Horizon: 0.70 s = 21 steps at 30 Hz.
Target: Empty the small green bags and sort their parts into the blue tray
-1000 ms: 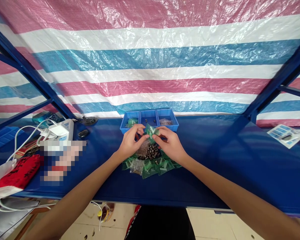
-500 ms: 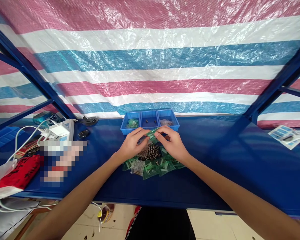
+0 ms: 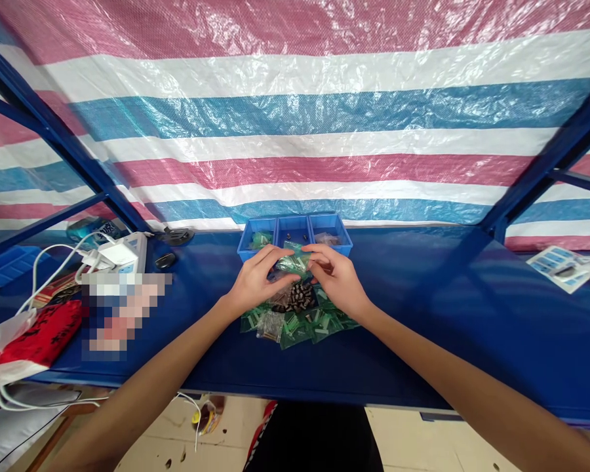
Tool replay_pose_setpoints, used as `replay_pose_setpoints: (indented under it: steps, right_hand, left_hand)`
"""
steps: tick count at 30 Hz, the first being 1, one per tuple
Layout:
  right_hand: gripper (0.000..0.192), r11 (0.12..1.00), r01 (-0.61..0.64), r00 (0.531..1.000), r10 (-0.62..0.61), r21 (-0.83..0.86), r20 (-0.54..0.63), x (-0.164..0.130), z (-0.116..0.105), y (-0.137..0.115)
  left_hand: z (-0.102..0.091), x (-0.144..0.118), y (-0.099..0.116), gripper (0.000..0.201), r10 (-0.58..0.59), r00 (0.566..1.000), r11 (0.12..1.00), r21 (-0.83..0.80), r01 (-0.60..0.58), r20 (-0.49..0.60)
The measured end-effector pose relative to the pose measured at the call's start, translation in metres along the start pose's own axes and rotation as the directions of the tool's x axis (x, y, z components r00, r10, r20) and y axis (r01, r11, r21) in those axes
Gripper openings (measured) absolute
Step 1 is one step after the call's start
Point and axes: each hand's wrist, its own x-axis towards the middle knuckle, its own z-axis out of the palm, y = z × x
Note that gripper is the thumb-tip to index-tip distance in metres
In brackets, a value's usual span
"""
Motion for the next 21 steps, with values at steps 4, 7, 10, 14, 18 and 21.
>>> replay_pose_setpoints:
  steps: [4, 7, 10, 14, 18, 21]
  right_hand:
    - [0.029, 1.0, 0.001, 1.0, -0.001, -0.012, -0.014, 0.001, -0.001, 0.005]
    - [0.028, 0.997, 0.03, 0.999, -0.032, -0.065, -0.038, 0.003, -0.001, 0.011]
    - [0.028, 0.996, 0.014, 0.999, -0.017, -0.083, -0.036, 0.004, -0.001, 0.013]
    - [0.033, 0.998, -0.051, 0.999, 0.051, -0.021, -0.003, 0.002, 0.001, 0.01]
    - [0.029, 0.998, -0.018, 0.999, 0.02, -0.062, 0.026, -0.002, 0.004, 0.009]
    - [0.026, 0.994, 0.014, 0.999, -0.01, -0.105, 0.037, -0.003, 0.005, 0.01]
  left_hand:
    - [0.002, 0.001, -0.001, 0.033, 0.012, 1.0, 1.0, -0.003, -0.012, 0.011]
    - [0.007, 0.001, -0.001, 0.025, -0.011, 1.0, 1.0, -0.021, 0.011, 0.001]
    - [0.01, 0.001, -0.001, 0.023, -0.059, 0.998, 0.997, -0.049, 0.058, -0.02]
    - [0.005, 0.004, -0.003, 0.022, -0.137, 0.985, 0.988, -0.09, 0.128, -0.1]
    - [-0.004, 0.007, -0.014, 0.023, -0.279, 0.937, 0.96, -0.066, 0.271, -0.21]
    - [-0.006, 0.004, -0.029, 0.029, -0.383, 0.877, 0.92, -0.028, 0.392, -0.29]
